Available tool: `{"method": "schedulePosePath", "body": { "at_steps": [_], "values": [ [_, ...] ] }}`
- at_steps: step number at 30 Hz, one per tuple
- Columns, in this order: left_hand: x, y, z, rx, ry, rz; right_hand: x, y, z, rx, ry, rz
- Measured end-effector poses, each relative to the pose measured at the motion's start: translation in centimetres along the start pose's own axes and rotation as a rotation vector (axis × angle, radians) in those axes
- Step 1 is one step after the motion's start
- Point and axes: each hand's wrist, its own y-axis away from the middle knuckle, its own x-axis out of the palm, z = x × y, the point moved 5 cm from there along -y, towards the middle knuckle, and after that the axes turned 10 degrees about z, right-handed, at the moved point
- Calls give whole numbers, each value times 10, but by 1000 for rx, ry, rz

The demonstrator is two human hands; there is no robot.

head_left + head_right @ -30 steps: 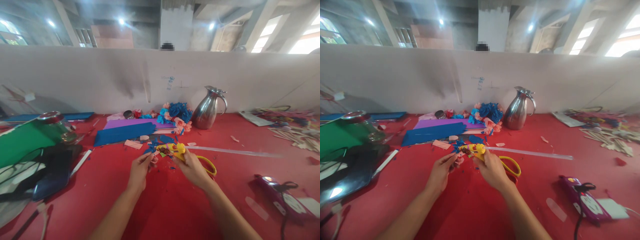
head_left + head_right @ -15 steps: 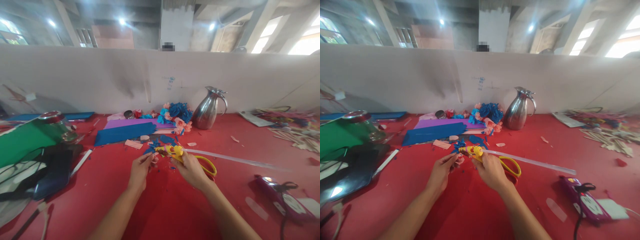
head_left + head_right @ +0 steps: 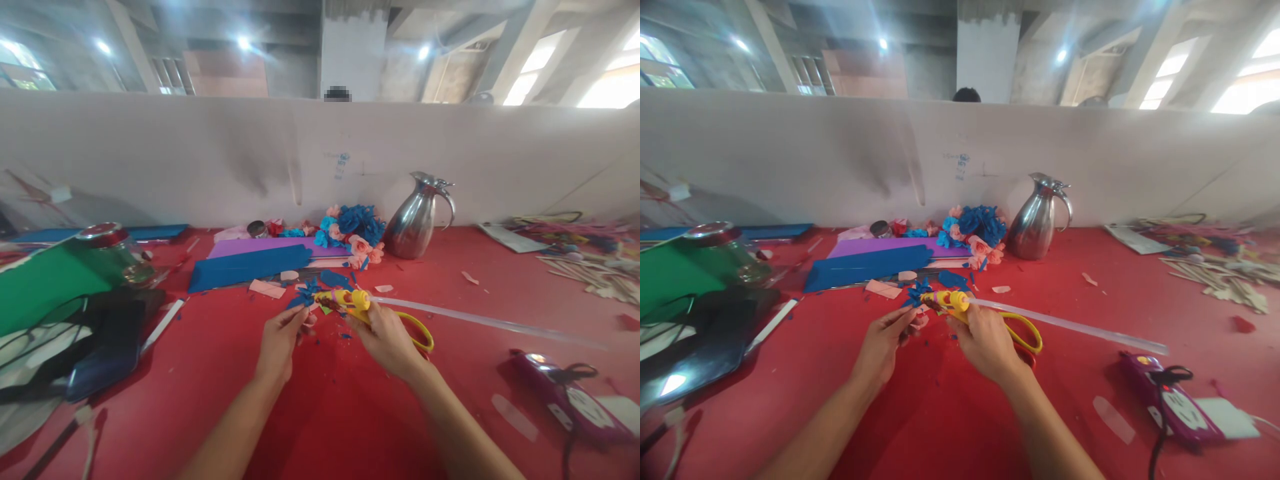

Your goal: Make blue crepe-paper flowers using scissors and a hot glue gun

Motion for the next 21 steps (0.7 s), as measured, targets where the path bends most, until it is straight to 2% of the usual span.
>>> {"method": "schedulePosePath", "body": {
  "at_steps": [6, 21],
  "values": [
    [0, -1, 0, 17, 1, 6, 0, 0, -1, 23, 47, 17],
    [0, -1, 3, -1, 46, 21, -7, 1, -2, 12, -41, -2]
  ]
}}
